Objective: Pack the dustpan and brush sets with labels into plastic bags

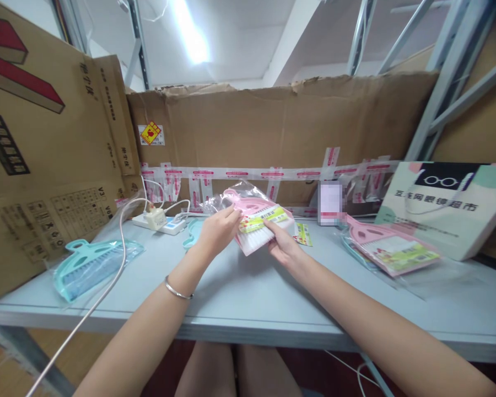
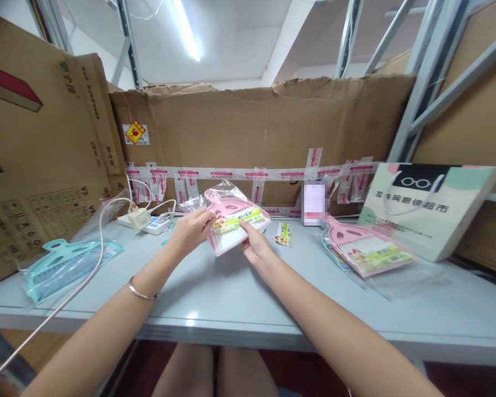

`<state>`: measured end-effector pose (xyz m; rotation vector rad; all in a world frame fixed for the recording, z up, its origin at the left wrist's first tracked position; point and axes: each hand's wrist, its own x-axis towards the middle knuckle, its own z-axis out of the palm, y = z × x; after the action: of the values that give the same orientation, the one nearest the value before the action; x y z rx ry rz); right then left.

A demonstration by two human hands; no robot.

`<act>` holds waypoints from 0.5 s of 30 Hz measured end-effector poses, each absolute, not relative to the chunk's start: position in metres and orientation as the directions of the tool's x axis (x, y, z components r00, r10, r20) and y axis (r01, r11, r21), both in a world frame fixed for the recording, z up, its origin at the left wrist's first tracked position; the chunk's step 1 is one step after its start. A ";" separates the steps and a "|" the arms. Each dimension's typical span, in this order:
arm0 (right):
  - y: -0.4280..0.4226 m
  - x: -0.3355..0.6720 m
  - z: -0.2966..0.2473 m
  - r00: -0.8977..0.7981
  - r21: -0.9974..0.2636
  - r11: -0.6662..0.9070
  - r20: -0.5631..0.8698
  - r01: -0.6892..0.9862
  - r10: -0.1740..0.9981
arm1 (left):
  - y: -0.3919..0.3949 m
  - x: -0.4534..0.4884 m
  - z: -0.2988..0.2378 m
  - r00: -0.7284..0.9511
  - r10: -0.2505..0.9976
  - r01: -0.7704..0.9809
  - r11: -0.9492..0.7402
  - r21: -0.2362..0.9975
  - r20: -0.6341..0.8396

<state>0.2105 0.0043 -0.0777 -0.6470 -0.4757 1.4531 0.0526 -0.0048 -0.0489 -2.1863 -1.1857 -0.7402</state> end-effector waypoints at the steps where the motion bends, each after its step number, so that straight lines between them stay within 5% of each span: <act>1: 0.004 0.212 -0.077 0.096 -0.646 0.017 -0.088 -0.763 0.991 | -0.005 0.052 -0.049 0.460 0.557 0.860 -0.471 -0.193 0.691; 10: -0.007 0.203 -0.074 0.090 -0.635 0.033 -0.058 -0.772 0.994 | -0.015 0.067 -0.058 0.682 0.269 0.705 -0.488 -0.514 0.680; 15: -0.010 0.203 -0.068 0.047 -0.589 0.022 -0.028 -0.808 0.998 | -0.013 0.064 -0.057 0.666 0.240 0.708 -0.502 -0.497 0.706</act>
<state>0.2029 -0.0102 -0.0678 -0.5234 -0.4573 1.4772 0.0641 -0.0132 -0.0567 -2.0616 -0.7314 -0.7260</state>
